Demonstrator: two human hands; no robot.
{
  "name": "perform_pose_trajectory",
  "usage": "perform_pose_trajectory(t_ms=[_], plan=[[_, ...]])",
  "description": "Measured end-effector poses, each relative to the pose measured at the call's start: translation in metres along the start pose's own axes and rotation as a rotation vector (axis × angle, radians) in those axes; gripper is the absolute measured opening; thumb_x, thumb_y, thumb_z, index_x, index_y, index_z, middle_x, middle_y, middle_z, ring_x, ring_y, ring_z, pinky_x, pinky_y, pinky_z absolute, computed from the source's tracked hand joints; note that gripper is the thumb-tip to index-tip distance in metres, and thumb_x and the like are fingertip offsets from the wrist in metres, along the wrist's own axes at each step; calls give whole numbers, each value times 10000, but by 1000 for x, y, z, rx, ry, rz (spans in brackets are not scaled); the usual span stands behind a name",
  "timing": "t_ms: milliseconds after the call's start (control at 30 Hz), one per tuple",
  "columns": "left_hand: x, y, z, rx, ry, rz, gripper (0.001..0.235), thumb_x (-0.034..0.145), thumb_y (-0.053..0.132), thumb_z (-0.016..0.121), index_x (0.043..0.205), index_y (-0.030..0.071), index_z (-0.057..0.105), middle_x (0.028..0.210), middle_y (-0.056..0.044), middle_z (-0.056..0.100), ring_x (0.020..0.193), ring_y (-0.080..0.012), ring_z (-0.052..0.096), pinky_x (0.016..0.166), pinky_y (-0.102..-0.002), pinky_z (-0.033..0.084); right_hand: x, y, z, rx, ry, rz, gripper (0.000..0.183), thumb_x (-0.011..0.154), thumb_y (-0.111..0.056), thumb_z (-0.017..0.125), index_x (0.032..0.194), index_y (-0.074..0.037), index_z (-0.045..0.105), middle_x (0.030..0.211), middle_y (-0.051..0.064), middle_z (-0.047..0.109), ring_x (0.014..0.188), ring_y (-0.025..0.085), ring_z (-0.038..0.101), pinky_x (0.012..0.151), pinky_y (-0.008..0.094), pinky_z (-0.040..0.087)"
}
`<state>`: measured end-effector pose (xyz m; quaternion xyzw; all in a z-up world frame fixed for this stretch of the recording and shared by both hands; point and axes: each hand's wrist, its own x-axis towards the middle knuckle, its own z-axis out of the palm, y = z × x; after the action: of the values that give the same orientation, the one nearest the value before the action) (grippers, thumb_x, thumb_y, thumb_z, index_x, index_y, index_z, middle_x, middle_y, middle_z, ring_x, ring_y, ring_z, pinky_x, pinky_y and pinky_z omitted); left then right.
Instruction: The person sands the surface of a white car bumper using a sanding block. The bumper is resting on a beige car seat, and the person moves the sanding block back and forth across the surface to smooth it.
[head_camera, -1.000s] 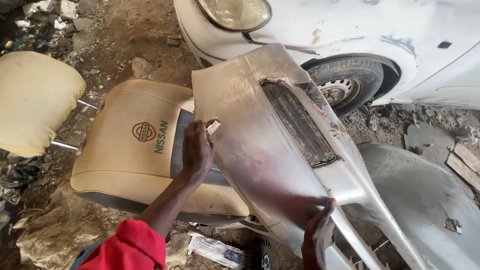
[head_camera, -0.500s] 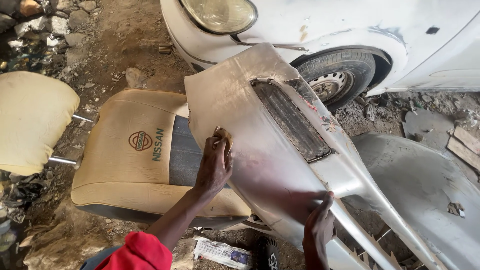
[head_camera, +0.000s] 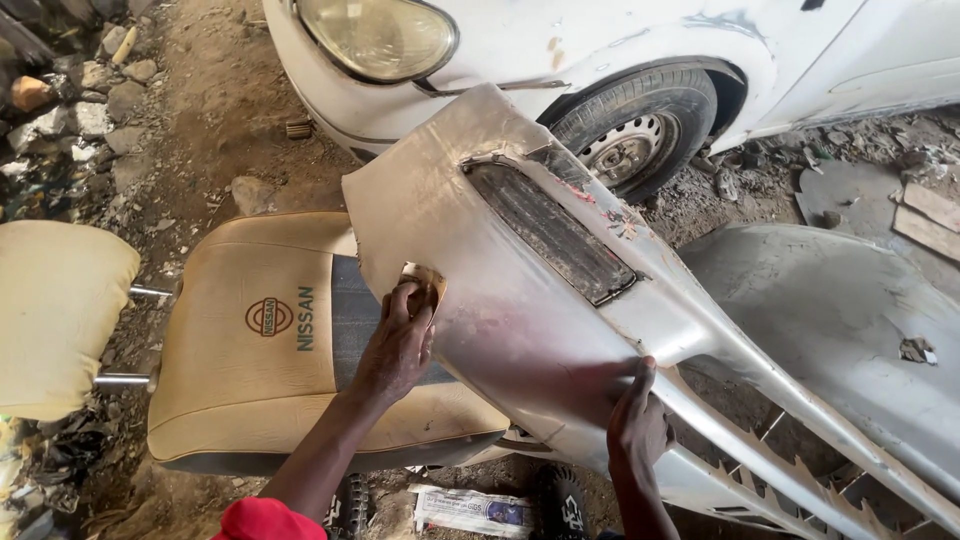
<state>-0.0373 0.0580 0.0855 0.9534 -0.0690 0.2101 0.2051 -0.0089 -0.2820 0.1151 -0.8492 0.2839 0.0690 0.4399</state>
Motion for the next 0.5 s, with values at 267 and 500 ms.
perform_pose_trajectory(t_ms=[267, 500], plan=[[13, -9, 13, 451, 195, 129, 526, 943, 95, 746, 1449, -29, 671, 1555, -199, 611, 1380, -397, 577, 1073, -511, 529, -1, 4, 0, 20, 14, -40, 1180, 1048, -815, 12, 1028, -64, 922, 1163, 191, 875, 1138, 352, 717, 1191, 457, 313], [29, 3, 13, 488, 296, 99, 439, 1106, 220, 666, 1462, -34, 633, 1538, -304, 637, 1513, -424, 566, 1317, -547, 357, 0, 1, -2, 39, -18, 0, 1192, 1021, -842, 19, 1144, -51, 902, 1211, 224, 852, 1161, 352, 707, 1206, 460, 299]])
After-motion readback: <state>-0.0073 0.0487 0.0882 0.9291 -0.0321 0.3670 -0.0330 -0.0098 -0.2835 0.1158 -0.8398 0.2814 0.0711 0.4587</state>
